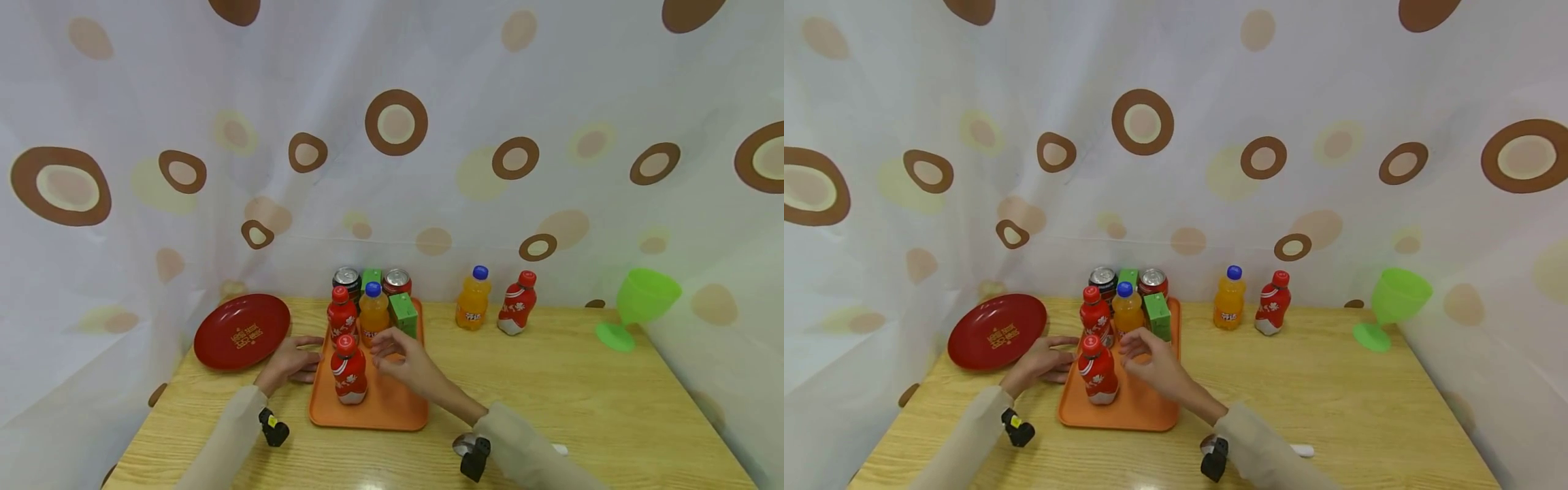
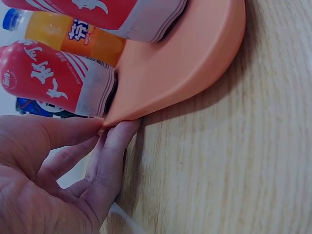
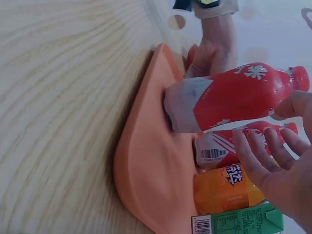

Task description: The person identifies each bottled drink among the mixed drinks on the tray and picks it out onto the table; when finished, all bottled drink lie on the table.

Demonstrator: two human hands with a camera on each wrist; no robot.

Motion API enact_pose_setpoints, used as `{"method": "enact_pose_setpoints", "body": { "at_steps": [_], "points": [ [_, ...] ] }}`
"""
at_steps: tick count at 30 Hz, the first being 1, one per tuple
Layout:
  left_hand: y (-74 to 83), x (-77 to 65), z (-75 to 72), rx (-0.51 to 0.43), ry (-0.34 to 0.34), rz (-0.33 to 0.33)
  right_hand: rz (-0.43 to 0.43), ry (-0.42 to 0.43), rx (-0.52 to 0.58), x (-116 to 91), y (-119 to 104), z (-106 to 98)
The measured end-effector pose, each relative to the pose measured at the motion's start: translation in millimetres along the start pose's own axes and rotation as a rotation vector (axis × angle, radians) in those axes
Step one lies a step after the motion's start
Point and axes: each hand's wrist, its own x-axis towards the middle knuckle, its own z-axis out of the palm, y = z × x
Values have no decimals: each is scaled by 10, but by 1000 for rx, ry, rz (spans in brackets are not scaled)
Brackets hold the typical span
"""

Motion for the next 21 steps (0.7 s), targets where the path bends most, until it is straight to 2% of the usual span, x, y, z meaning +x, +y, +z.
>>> {"method": "enact_pose_setpoints", "body": {
  "at_steps": [8, 15, 21],
  "points": [
    [28, -6, 9, 13, 0, -5, 21, -75, 70, -22, 75, 103],
    [64, 1, 21, 22, 5, -9, 82, -137, 135, 20, 67, 212],
    [42, -1, 37, 33, 19, -19, 133, -125, 143, 39, 125, 290]
  ]
}}
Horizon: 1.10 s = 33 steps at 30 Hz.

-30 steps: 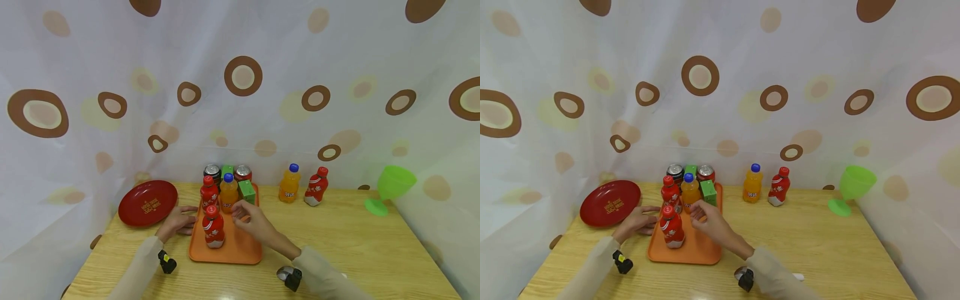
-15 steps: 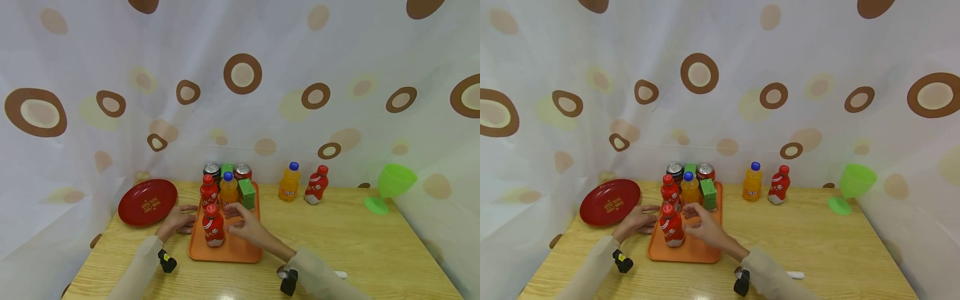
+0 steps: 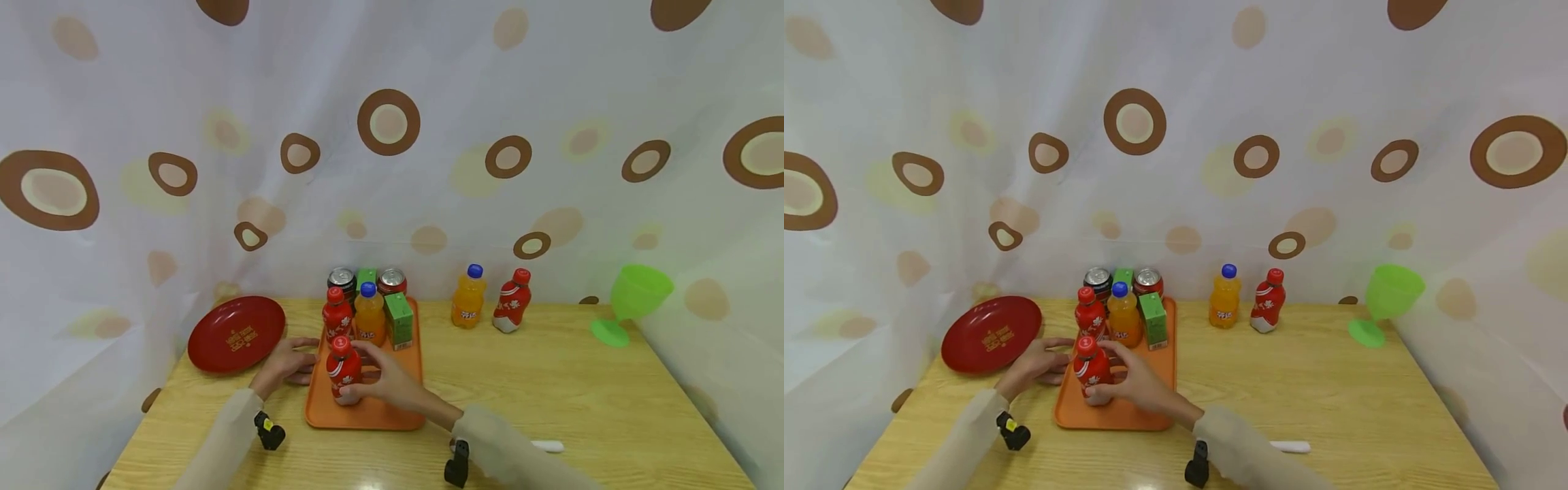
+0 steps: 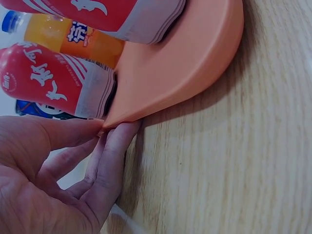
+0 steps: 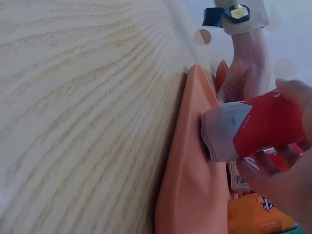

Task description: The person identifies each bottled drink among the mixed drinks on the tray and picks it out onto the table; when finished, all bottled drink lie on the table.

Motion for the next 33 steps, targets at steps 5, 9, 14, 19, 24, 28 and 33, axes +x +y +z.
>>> {"method": "enact_pose_setpoints", "body": {
  "at_steps": [5, 9, 14, 19, 24, 28, 33],
  "points": [
    [-16, -13, -11, -6, -3, 18, 11, 49, -37, 18, 17, 83],
    [-16, -26, -23, -12, -3, 29, -13, 68, -75, 6, -1, 108],
    [-29, -33, -33, -22, -17, 30, -32, 97, -91, -42, -44, 82],
    [-40, -8, -21, -28, -14, 18, -19, 114, -64, -93, -83, 25],
    [-50, -3, -22, -31, -14, 13, -24, 125, -100, -94, -79, -10],
    [-52, -14, -20, -38, -25, 18, -23, 123, -99, -110, -81, -32],
    [-34, -24, -16, -34, -21, 12, 9, 138, -100, -178, -131, -115]
  ]
}}
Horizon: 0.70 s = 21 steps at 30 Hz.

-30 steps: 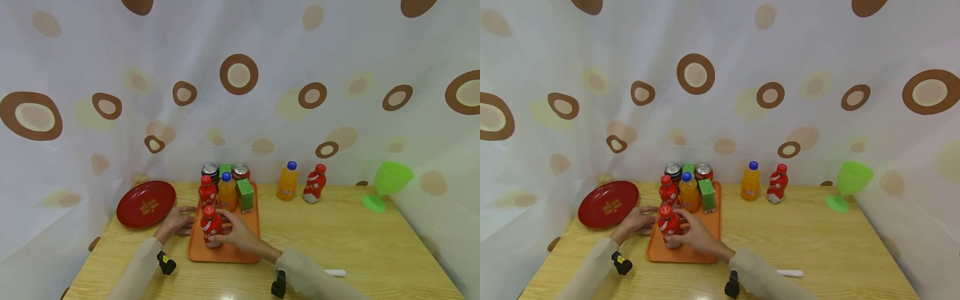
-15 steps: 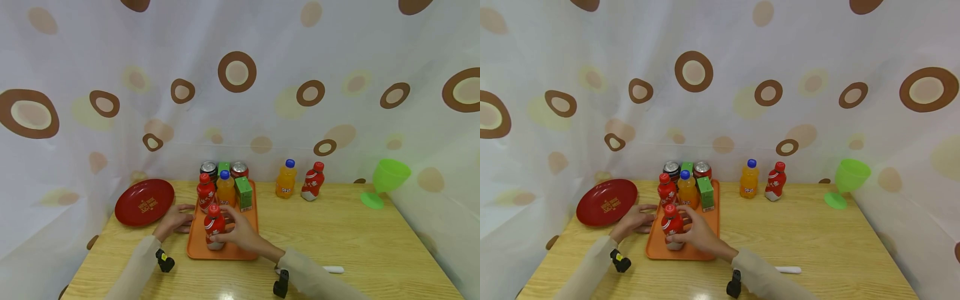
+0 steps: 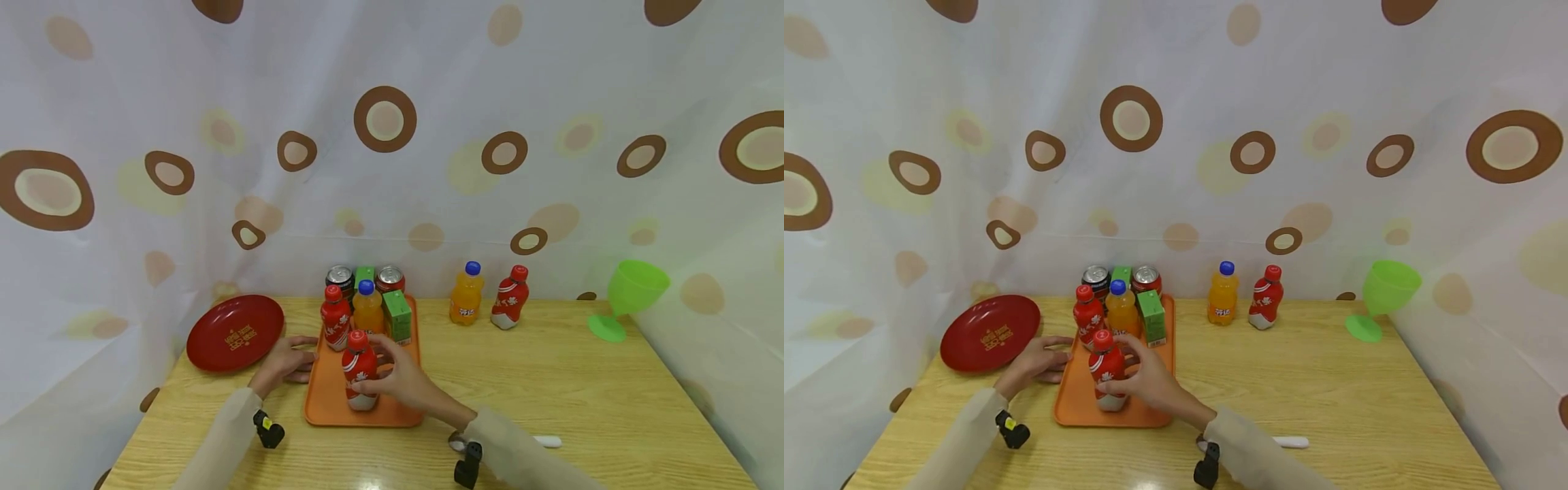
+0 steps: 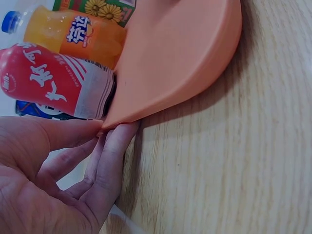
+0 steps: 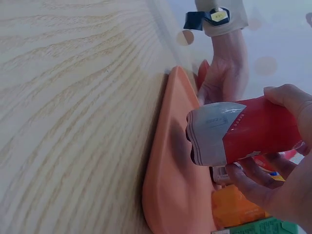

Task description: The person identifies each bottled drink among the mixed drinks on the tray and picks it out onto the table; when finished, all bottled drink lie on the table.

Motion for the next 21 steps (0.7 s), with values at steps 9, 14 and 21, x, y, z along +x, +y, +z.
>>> {"method": "enact_pose_setpoints", "body": {
  "at_steps": [9, 14, 21],
  "points": [
    [2, 30, 14, 16, 12, -15, 20, 83, -69, -92, -48, -337],
    [-11, 35, 28, 44, 36, -40, 35, 120, -87, -203, -65, -580],
    [-7, 41, 15, 50, 47, -22, 29, 198, -151, -329, 28, -1011]
  ]
}}
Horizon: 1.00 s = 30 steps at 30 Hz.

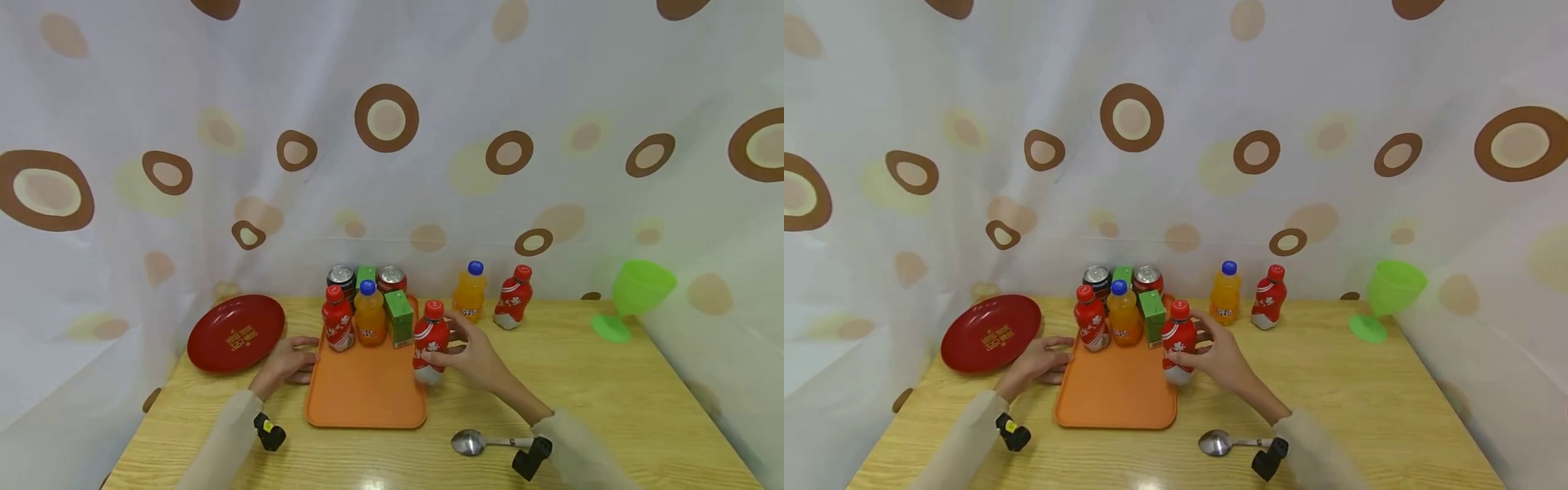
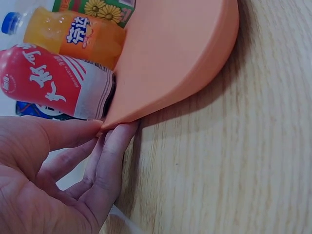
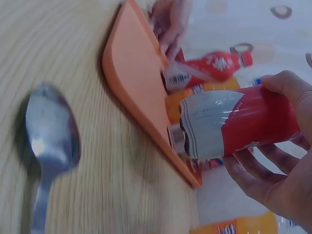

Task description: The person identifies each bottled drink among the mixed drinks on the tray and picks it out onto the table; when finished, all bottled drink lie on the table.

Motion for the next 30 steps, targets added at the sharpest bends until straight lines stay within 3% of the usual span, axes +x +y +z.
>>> {"method": "enact_pose_setpoints", "body": {
  "at_steps": [15, 26, 30],
  "points": [
    [16, -17, -2, -21, -5, -8, 48, 198, -166, -144, 301, -735],
    [0, -20, -12, -30, -8, 0, 95, 315, -237, -368, 474, -1200],
    [-14, -11, -13, -31, -10, -2, 148, 348, -221, -440, 517, -1348]
  ]
}}
